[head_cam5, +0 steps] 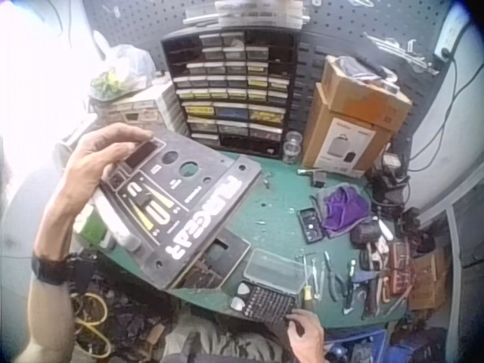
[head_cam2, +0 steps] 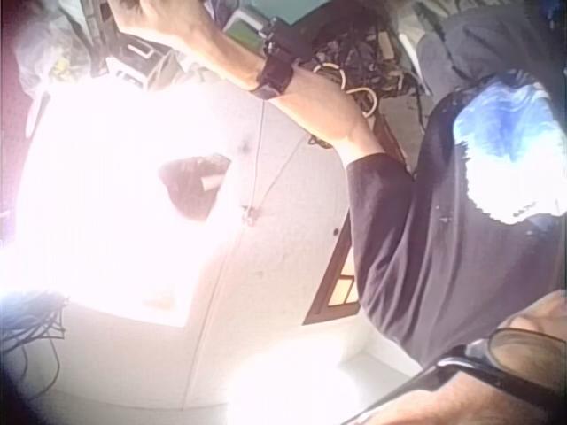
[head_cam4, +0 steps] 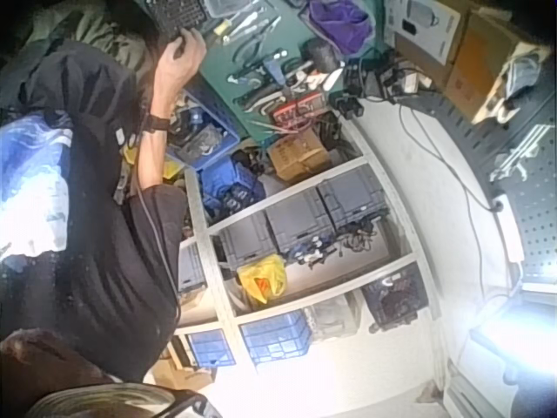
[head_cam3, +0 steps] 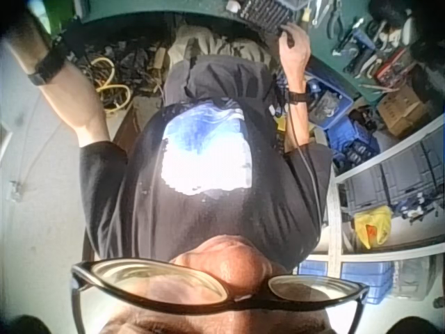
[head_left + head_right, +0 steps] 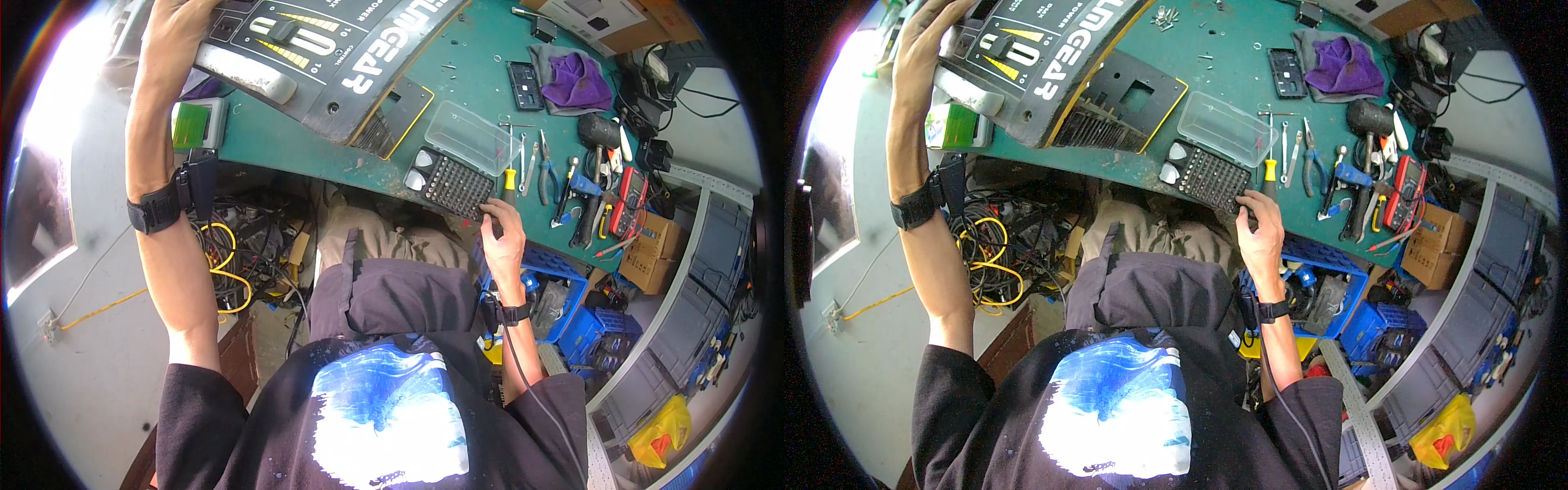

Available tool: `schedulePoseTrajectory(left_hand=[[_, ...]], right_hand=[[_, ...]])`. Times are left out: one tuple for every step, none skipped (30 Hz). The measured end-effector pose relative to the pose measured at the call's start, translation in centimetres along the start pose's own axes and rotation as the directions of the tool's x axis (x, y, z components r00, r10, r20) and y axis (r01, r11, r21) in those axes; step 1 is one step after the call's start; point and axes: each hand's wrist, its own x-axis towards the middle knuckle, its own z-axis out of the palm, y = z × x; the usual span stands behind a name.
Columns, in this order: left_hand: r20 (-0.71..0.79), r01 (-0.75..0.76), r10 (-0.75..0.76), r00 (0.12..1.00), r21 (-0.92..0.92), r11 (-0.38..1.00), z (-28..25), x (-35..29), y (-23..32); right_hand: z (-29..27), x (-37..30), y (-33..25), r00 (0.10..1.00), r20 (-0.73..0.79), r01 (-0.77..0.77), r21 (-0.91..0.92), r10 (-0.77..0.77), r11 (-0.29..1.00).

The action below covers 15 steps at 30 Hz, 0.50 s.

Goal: The user is repairing or inspecting a large audio amplifier or electronic device, examining the chassis and control panel.

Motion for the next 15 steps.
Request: schedulePoseTrajectory(left_hand=[[0.001,0.007,-0.007,1.000,-0.007,1.000,0.04,0.02,0.01],[0.001,0.014,-0.014,1.000,-0.013,1.000,0.05,0.01,0.03],[0.001,0.022,-0.022,1.000,-0.018,1.000,0.05,-0.01,0.05],[0.001,0.029,-0.029,1.000,-0.025,0.999,0.05,-0.03,0.08],[0.001,0.037,-0.037,0.999,-0.030,0.999,0.05,-0.07,0.15],[0.001,0.037,-0.037,0.999,-0.030,0.999,0.12,-0.13,0.31],[-0.008,0.038,-0.038,0.999,-0.007,0.999,0.25,-0.20,0.55],[-0.018,0.040,-0.039,0.999,0.018,0.999,0.29,-0.25,0.69],[-0.018,0.040,-0.040,0.999,0.018,0.999,0.24,-0.25,0.62],[-0.018,0.029,-0.028,0.999,0.030,0.999,0.16,-0.21,0.49],[-0.017,0.017,-0.016,1.000,0.041,0.999,0.11,-0.18,0.40],[-0.017,0.016,-0.016,1.000,0.040,0.999,0.10,-0.21,0.37],[-0.011,0.021,-0.021,1.000,0.014,1.000,0.09,-0.25,0.34],[-0.006,0.027,-0.027,1.000,-0.010,1.000,0.06,-0.28,0.34],[-0.006,0.027,-0.027,1.000,-0.010,1.000,0.01,-0.26,0.29]], right_hand=[[0.00,-0.02,0.03,1.000,0.000,-0.002,0.000,0.002,1.000],[0.00,0.04,-0.04,1.000,0.001,-0.003,0.001,0.003,1.000],[-0.02,0.06,-0.16,1.000,0.001,-0.002,0.001,0.002,1.000],[-0.09,0.07,-0.32,1.000,0.002,-0.007,0.004,0.007,1.000],[-0.13,0.07,-0.45,1.000,0.003,-0.012,0.007,0.012,1.000],[-0.12,0.08,-0.45,1.000,0.004,-0.012,0.007,0.012,1.000],[-0.11,0.09,-0.44,1.000,0.003,-0.011,0.010,0.011,1.000],[-0.09,0.10,-0.45,1.000,0.004,-0.010,0.013,0.010,1.000],[-0.08,0.09,-0.49,1.000,0.004,-0.010,0.014,0.010,1.000],[-0.08,0.08,-0.54,1.000,0.002,-0.006,0.016,0.006,1.000],[-0.09,0.09,-0.58,1.000,-0.001,-0.002,0.018,0.002,1.000],[-0.06,0.05,-0.50,1.000,-0.001,-0.002,0.018,0.002,1.000],[0.01,-0.04,-0.34,1.000,0.000,-0.007,0.017,0.007,1.000],[0.05,-0.06,-0.26,1.000,0.002,-0.012,0.017,0.012,1.000],[0.08,-0.07,-0.19,1.000,0.003,-0.012,0.018,0.012,1.000]])
